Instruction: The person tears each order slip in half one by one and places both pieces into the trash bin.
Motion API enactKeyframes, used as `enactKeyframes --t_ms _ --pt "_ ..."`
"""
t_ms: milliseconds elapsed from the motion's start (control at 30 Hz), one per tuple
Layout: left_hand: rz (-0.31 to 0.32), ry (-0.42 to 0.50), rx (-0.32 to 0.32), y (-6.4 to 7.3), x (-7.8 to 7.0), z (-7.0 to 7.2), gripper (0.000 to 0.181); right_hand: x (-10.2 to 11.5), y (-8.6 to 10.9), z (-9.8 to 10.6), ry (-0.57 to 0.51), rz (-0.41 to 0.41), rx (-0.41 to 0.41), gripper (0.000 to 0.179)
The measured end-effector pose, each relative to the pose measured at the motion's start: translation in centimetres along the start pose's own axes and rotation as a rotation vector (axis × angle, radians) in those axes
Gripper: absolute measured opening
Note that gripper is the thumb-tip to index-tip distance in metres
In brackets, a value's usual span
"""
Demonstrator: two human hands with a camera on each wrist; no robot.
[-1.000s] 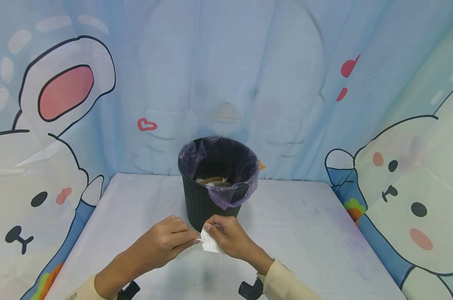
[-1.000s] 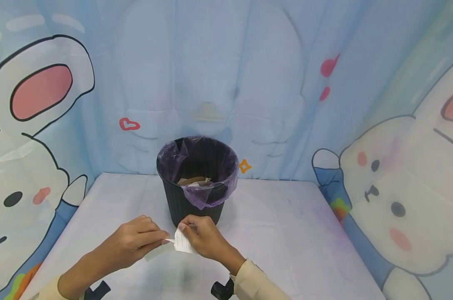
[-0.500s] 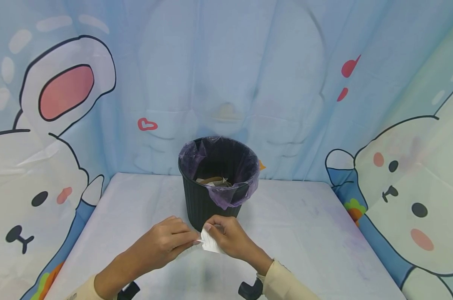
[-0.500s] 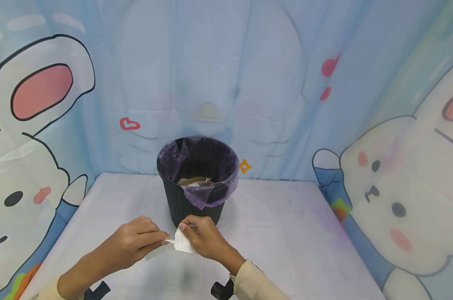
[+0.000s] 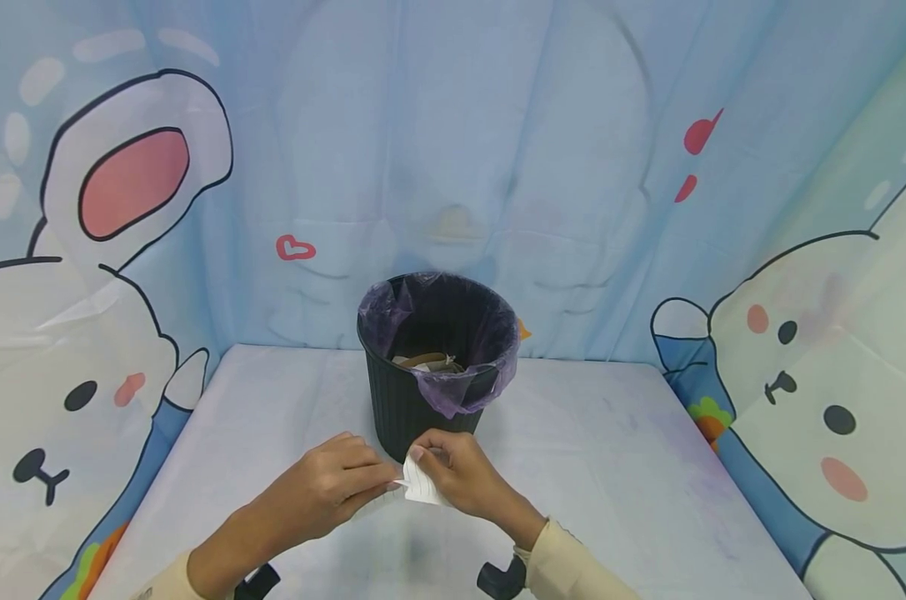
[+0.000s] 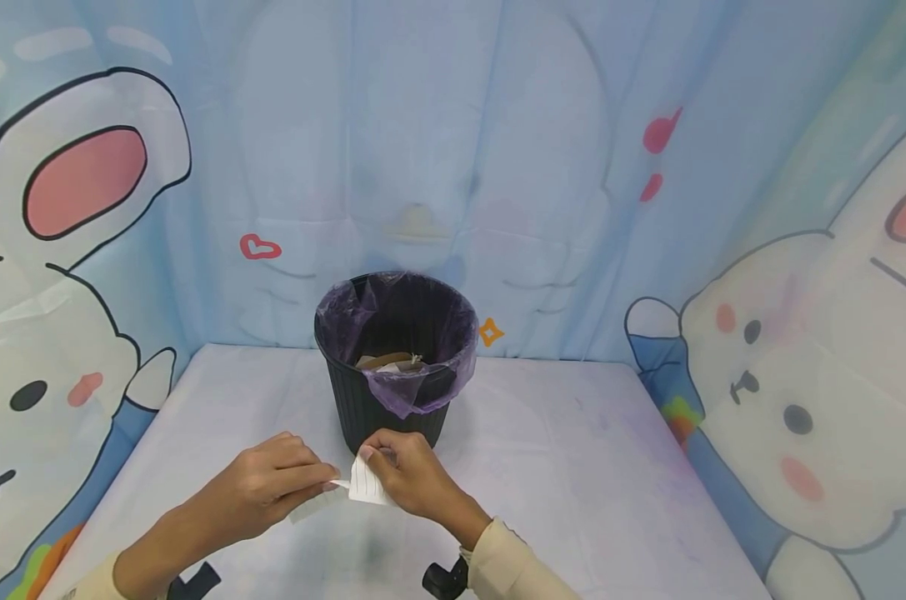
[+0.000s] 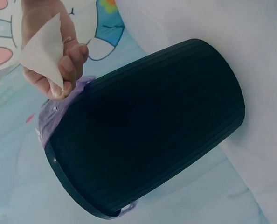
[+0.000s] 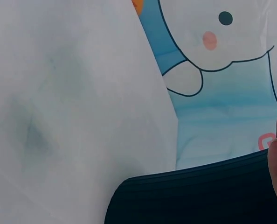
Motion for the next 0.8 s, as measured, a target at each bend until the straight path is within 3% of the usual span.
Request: enactKeyframes --t_ms 500,800 --pt "0.001 -0.009 0.004 0.09 0.01 0.0 0.008 -0.02 0.05 0.07 0.022 -0.004 -0.007 0.013" --pt "0.003 -0.021 -0.02 0.01 -0.06 0.34 0.028 -0.27 0.06 0.22 0.035 -0.029 -0.028 0.012"
Point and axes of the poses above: each hand's wrist, its own y-axis away from the middle knuckle, its own z-axis out of the back of the hand, x = y × z, the point moved 8 cm from there along -y, towards the middle knuckle, and after that the axes turned 9 degrees about y, right-handed, at the moved point
